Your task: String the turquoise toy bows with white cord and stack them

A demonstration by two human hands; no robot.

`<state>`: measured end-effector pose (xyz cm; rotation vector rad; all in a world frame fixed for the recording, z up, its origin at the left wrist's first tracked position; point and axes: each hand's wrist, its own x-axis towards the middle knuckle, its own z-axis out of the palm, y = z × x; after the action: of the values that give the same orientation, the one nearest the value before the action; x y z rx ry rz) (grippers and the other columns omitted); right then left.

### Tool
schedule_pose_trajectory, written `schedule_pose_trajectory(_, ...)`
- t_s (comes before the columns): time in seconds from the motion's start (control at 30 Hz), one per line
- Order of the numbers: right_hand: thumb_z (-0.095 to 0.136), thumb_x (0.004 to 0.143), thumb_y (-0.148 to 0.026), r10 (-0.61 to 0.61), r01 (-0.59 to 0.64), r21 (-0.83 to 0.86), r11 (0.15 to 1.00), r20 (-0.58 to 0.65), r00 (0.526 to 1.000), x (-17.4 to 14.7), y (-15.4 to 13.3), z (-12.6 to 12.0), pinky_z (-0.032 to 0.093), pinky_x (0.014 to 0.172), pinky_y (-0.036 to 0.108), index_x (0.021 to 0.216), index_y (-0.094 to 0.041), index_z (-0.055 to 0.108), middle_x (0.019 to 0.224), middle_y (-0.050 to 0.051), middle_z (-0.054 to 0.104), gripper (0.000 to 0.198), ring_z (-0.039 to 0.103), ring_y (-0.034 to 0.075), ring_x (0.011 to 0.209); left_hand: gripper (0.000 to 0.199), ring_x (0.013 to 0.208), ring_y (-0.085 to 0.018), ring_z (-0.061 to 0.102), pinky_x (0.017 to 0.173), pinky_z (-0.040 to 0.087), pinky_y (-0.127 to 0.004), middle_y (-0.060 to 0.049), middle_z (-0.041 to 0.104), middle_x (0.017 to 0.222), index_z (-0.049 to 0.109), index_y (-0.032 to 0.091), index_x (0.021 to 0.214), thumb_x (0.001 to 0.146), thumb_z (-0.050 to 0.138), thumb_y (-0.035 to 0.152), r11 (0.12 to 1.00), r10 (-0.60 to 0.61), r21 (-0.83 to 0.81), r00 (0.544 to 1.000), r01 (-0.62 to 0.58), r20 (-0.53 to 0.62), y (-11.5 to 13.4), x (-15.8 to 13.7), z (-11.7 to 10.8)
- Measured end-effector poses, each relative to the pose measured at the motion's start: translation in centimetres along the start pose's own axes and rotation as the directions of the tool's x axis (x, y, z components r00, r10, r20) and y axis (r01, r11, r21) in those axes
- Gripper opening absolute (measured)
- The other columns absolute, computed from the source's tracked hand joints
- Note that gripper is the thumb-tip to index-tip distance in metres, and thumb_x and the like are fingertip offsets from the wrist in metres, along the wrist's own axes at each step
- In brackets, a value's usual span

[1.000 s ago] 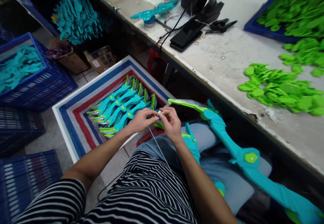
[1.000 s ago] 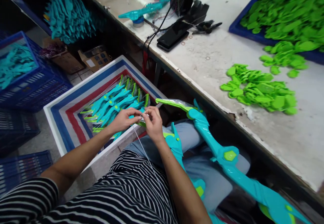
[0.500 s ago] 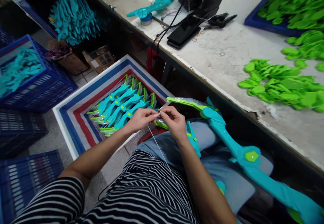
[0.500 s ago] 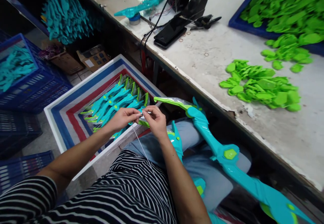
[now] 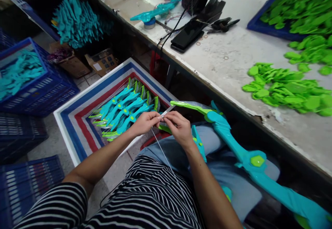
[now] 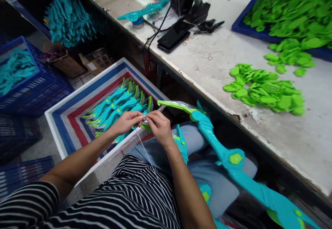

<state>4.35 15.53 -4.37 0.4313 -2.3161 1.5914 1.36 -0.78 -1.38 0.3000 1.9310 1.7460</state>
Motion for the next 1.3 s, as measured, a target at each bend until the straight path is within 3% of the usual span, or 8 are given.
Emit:
schedule_pose_trajectory(0.13,0.052,0.09,-0.022,-0.073,0.074,-0.069,0.995,0.022,0.997,0.2,0.1,-0.4,0.052,0.07,0.03,0.087,-0.021,0.066,0.085,0.005,0.064,0.015,0.061,0.016,0.078,0.024,0.054,-0.009,0.046,0.057,0.038,-0.023,0.003,0.051,0.055,0.057,0.016,0.068,0.079,0.055,0.037,0.999,-0.008,0.044,1.0,0.007,0.022,0.2,0.2,0.0)
schedule_pose_trajectory(0.33,0.05,0.09,-0.023,-0.077,0.084,-0.165,0.983,0.049,0.996,0.4,-0.3,-0.7,0.052,0.07,0.031,0.086,-0.022,0.064,0.086,0.006,0.063,0.015,0.06,0.017,0.077,0.024,0.053,-0.009,0.045,0.054,0.036,-0.022,0.003,0.051,0.054,0.057,0.016,0.065,0.08,0.054,0.034,0.996,-0.02,0.085,0.998,0.016,0.052,0.7,0.7,0.0)
schedule_pose_trajectory(0.67,0.048,0.087,-0.02,-0.021,-0.003,-0.217,0.976,-0.109,0.994,0.6,-0.3,0.3,0.049,0.067,0.03,0.076,-0.02,0.058,0.078,0.005,0.06,0.016,0.058,0.017,0.073,0.012,0.061,-0.012,0.061,0.061,0.046,-0.023,0.0,0.066,0.064,0.063,0.016,0.082,0.08,0.059,0.027,0.98,0.115,0.187,0.968,-0.073,-0.224,-1.3,0.3,1.5)
schedule_pose_trajectory(0.73,0.049,0.087,-0.021,0.006,-0.029,-0.184,0.982,-0.126,0.992,0.5,-0.4,0.3,0.049,0.066,0.029,0.075,-0.02,0.058,0.077,0.004,0.061,0.016,0.058,0.016,0.072,0.014,0.06,-0.012,0.06,0.061,0.047,-0.023,-0.001,0.066,0.065,0.063,0.016,0.078,0.081,0.059,0.029,0.985,0.116,0.156,0.963,-0.079,-0.245,-1.4,0.3,1.5)
schedule_pose_trajectory(0.87,0.052,0.087,-0.022,0.08,-0.105,-0.13,0.986,-0.186,0.979,0.0,-0.8,0.4,0.049,0.063,0.028,0.075,-0.02,0.059,0.077,0.003,0.061,0.014,0.058,0.016,0.07,0.018,0.055,-0.012,0.06,0.057,0.048,-0.023,-0.001,0.065,0.061,0.06,0.014,0.074,0.078,0.062,0.032,0.998,0.004,-0.053,0.963,-0.019,-0.268,-1.1,0.7,1.5)
schedule_pose_trajectory(0.97,0.055,0.086,-0.022,0.074,-0.096,-0.122,0.988,-0.167,0.983,-0.3,-0.8,0.7,0.05,0.065,0.029,0.077,-0.021,0.062,0.079,0.004,0.062,0.011,0.06,0.016,0.072,0.017,0.055,-0.011,0.059,0.057,0.049,-0.023,-0.001,0.064,0.06,0.06,0.014,0.071,0.075,0.063,0.03,0.991,-0.049,-0.134,0.961,0.013,-0.272,-0.9,1.0,1.6)
schedule_pose_trajectory(1.3,0.048,0.091,-0.022,-0.002,-0.028,-0.238,0.971,-0.127,0.992,-0.4,-0.2,1.5,0.05,0.07,0.033,0.085,-0.02,0.065,0.084,0.007,0.062,0.018,0.059,0.019,0.077,0.016,0.057,-0.012,0.06,0.059,0.049,-0.023,-0.001,0.063,0.059,0.06,0.014,0.071,0.077,0.062,0.029,0.995,-0.049,-0.096,0.953,0.021,-0.298,-1.4,1.1,2.0)
